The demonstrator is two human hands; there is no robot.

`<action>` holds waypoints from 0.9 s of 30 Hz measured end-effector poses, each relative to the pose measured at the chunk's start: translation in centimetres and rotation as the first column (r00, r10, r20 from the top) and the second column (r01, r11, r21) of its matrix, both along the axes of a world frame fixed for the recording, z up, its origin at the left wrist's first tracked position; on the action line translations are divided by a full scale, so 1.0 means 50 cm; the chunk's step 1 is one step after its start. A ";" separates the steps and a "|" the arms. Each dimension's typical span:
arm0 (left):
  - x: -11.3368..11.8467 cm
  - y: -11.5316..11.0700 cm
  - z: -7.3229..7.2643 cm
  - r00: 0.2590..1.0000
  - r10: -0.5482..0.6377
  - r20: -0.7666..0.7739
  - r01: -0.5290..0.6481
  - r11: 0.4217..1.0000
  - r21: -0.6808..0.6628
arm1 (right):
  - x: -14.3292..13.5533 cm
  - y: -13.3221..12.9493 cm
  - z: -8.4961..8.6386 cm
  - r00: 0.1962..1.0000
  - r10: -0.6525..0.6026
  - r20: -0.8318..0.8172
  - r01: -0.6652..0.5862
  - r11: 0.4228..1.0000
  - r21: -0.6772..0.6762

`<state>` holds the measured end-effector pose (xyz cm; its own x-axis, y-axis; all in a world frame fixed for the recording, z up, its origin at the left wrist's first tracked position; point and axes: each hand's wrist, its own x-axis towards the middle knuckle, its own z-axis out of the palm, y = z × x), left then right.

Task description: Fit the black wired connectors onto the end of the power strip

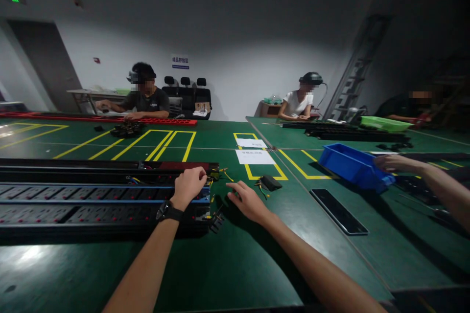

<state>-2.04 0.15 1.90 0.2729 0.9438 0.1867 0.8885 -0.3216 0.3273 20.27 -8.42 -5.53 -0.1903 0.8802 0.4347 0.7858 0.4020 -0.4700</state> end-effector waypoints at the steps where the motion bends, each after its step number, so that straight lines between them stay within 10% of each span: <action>1: 0.002 0.000 -0.002 1.000 -0.009 -0.005 0.009 1.000 -0.003 | -0.002 -0.001 -0.002 0.999 0.025 0.022 -0.024 0.999 -0.026; 27: 0.015 0.008 -0.020 0.990 -0.066 -0.126 0.069 0.997 0.017 | -0.016 -0.001 0.001 0.996 0.044 0.082 -0.036 0.994 -0.105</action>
